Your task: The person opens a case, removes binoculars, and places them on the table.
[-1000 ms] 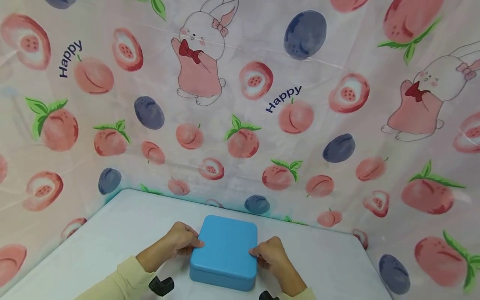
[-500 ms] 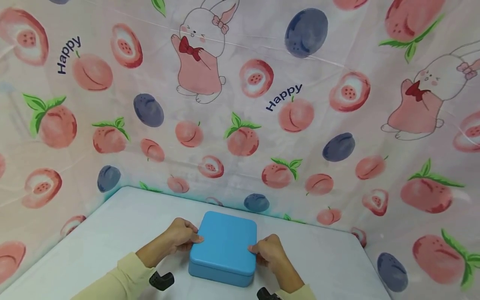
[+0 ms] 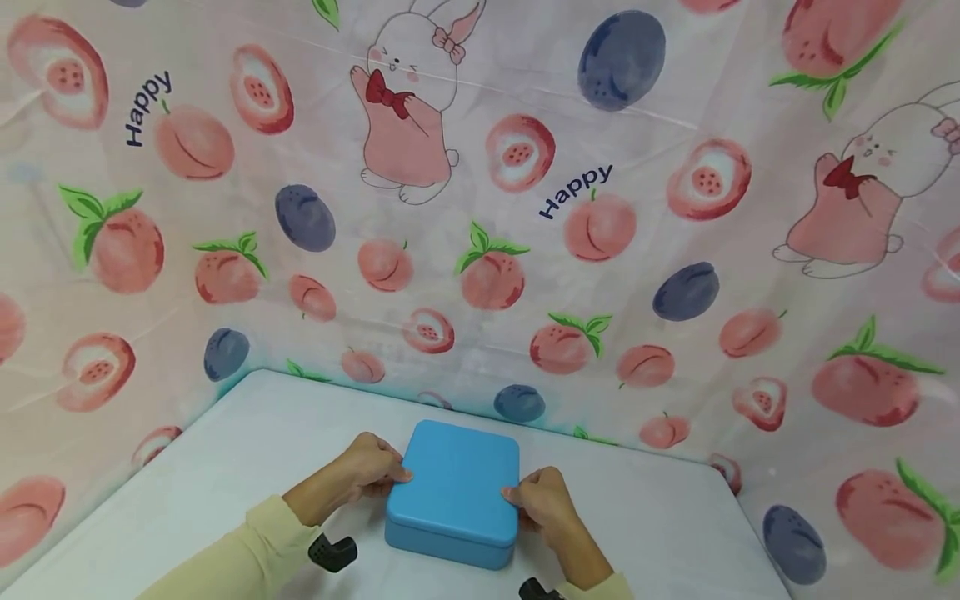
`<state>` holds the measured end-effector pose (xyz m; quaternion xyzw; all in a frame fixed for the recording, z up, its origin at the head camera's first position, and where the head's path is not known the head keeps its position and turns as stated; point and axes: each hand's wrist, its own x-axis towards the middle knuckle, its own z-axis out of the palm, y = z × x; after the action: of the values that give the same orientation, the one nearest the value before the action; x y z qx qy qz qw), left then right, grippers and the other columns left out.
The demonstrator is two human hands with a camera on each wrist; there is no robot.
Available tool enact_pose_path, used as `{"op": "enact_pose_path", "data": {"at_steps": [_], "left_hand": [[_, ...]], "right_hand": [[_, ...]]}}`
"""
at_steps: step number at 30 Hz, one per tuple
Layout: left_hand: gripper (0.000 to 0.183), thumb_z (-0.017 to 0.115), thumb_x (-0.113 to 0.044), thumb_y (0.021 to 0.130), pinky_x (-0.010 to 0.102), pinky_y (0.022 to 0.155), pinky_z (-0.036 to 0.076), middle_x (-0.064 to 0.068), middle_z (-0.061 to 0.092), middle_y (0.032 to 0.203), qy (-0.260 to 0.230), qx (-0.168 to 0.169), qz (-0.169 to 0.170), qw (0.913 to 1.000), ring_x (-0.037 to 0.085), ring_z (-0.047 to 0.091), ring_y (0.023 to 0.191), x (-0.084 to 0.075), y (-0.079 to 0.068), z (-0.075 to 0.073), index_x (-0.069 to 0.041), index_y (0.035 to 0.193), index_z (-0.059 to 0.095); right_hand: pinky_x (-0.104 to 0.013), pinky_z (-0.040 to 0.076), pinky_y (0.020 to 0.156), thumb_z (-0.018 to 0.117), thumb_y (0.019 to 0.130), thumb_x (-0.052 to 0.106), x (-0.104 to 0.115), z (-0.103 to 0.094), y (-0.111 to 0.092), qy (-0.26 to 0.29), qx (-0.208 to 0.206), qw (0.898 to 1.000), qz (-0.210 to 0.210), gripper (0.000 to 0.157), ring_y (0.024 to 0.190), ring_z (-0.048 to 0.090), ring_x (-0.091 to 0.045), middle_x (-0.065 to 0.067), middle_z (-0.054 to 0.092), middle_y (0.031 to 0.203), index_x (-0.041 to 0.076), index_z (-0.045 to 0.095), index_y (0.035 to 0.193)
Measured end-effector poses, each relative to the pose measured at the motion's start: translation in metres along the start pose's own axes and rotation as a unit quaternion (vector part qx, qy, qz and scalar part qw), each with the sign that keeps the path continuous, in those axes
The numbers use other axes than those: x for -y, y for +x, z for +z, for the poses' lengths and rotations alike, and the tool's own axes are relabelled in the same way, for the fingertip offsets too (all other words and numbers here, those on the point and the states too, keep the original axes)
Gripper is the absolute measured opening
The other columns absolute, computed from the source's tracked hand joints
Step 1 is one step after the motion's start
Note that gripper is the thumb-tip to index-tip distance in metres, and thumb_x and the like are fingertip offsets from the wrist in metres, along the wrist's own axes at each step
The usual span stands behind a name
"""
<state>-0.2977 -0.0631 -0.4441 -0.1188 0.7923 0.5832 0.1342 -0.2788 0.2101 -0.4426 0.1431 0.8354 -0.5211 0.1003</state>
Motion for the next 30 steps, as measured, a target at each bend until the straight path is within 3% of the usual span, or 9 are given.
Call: {"op": "enact_pose_path", "data": {"at_steps": [9,18,23,30], "left_hand": [[0.033,0.072,-0.006,0.087,0.029,0.06,0.055,0.015,0.06,0.094,-0.009,-0.005,0.009,0.9999,0.021,0.06,0.073,-0.007,-0.002,-0.001,0.007,0.113,0.057],[0.042,0.077,-0.01,0.083,0.03,0.065,0.058,0.018,0.065,0.108,-0.065,0.006,0.045,0.9969,0.021,0.064,0.077,-0.009,-0.012,-0.006,0.002,0.121,0.061],[0.051,0.076,-0.012,0.085,0.032,0.068,0.06,0.018,0.067,0.113,-0.076,0.015,0.056,0.9954,0.019,0.067,0.075,-0.013,-0.02,-0.018,-0.003,0.132,0.059],[0.052,0.077,-0.011,0.084,0.034,0.07,0.061,0.018,0.069,0.112,-0.088,0.015,0.069,0.9936,0.017,0.069,0.074,-0.016,-0.035,-0.047,-0.002,0.133,0.06]], "right_hand": [[-0.032,0.053,0.055,0.072,0.089,0.016,0.009,-0.003,-0.006,-0.005,0.001,0.999,-0.053,0.039,0.062,0.054,-0.021,-0.013,0.056,0.085,-0.006,0.052,0.113],[-0.034,0.056,0.059,0.071,0.09,0.018,0.006,-0.007,-0.014,0.059,-0.013,0.996,-0.071,0.048,0.067,0.061,-0.02,-0.011,0.061,0.089,-0.004,0.054,0.129],[-0.034,0.057,0.062,0.071,0.09,0.018,0.011,-0.004,-0.017,0.078,-0.021,0.994,-0.071,0.048,0.07,0.063,-0.02,-0.011,0.063,0.093,0.001,0.056,0.132],[-0.034,0.059,0.066,0.073,0.09,0.022,0.028,0.013,-0.026,0.105,-0.016,0.991,-0.083,0.046,0.074,0.064,-0.02,-0.01,0.061,0.096,0.004,0.06,0.13]]}}
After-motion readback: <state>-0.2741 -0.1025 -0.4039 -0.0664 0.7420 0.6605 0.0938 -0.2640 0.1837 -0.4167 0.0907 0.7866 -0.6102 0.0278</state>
